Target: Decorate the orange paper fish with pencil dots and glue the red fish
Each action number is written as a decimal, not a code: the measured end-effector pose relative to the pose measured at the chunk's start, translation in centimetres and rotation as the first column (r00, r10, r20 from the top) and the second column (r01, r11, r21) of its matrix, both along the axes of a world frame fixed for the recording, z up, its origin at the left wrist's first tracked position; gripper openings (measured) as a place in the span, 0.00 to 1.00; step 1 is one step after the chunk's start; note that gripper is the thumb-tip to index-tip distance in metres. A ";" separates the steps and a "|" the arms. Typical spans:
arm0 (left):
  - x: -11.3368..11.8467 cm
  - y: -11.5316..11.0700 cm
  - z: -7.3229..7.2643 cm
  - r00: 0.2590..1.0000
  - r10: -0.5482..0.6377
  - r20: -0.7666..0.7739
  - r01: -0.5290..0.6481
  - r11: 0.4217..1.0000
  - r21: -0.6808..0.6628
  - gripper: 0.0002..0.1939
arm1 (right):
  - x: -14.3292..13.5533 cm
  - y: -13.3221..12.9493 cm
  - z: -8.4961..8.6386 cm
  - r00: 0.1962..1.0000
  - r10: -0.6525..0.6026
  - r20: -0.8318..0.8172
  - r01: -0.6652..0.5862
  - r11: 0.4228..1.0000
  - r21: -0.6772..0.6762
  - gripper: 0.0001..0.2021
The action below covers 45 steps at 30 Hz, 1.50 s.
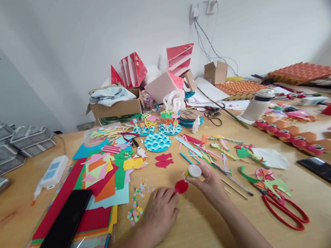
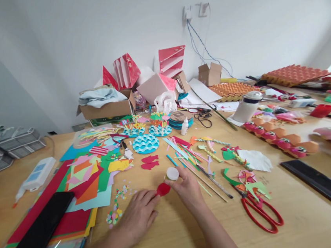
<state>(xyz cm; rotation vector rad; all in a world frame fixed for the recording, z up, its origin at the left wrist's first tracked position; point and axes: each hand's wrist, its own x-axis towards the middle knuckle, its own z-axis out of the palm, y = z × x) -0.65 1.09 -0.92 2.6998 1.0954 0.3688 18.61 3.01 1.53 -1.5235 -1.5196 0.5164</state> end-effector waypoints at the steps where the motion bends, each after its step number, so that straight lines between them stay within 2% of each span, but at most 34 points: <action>1: 0.0 0.0 0.0 1.000 0.001 -0.002 -0.001 1.000 0.001 0.18 | -0.2 0.0 0.0 1.000 0.011 0.000 -0.011 1.000 -0.001 0.11; 7: 0.1 0.0 0.1 1.000 0.006 -0.011 -0.006 1.000 -0.005 0.19 | -1.9 -0.2 -0.3 0.997 0.075 -0.017 -0.074 0.997 0.022 0.09; 11: 0.1 0.0 0.4 1.000 0.002 -0.025 -0.002 1.000 -0.010 0.19 | -0.8 0.2 -0.7 0.997 0.064 -0.052 -0.064 0.998 0.002 0.11; 15: 0.1 0.1 0.1 1.000 0.005 -0.011 -0.005 1.000 0.011 0.18 | 0.3 0.4 -0.7 1.000 0.009 -0.008 -0.009 1.000 -0.001 0.12; 22: 0.1 0.0 -0.2 1.000 0.010 -0.025 -0.010 1.000 0.018 0.19 | -1.5 0.0 -0.3 0.996 0.086 -0.025 -0.085 0.996 0.031 0.11; 30: 0.0 0.1 -0.1 1.000 -0.001 -0.020 0.001 1.000 0.027 0.19 | 0.5 -0.1 -0.8 1.000 -0.003 -0.026 0.004 1.000 0.029 0.12; 35: 0.0 0.1 -0.2 1.000 -0.008 -0.014 0.008 0.999 0.031 0.19 | 0.4 -0.7 -0.6 0.997 0.057 -0.051 -0.058 0.998 -0.028 0.12; 40: 0.0 0.1 0.1 1.000 -0.010 -0.014 0.010 1.000 0.014 0.18 | 0.4 -0.9 -0.2 0.999 -0.027 -0.027 0.027 1.000 -0.001 0.12; 45: 0.0 0.0 0.0 1.000 -0.001 -0.020 0.001 1.000 0.012 0.20 | 0.0 -1.4 -0.4 0.993 0.071 -0.093 -0.074 0.997 -0.030 0.13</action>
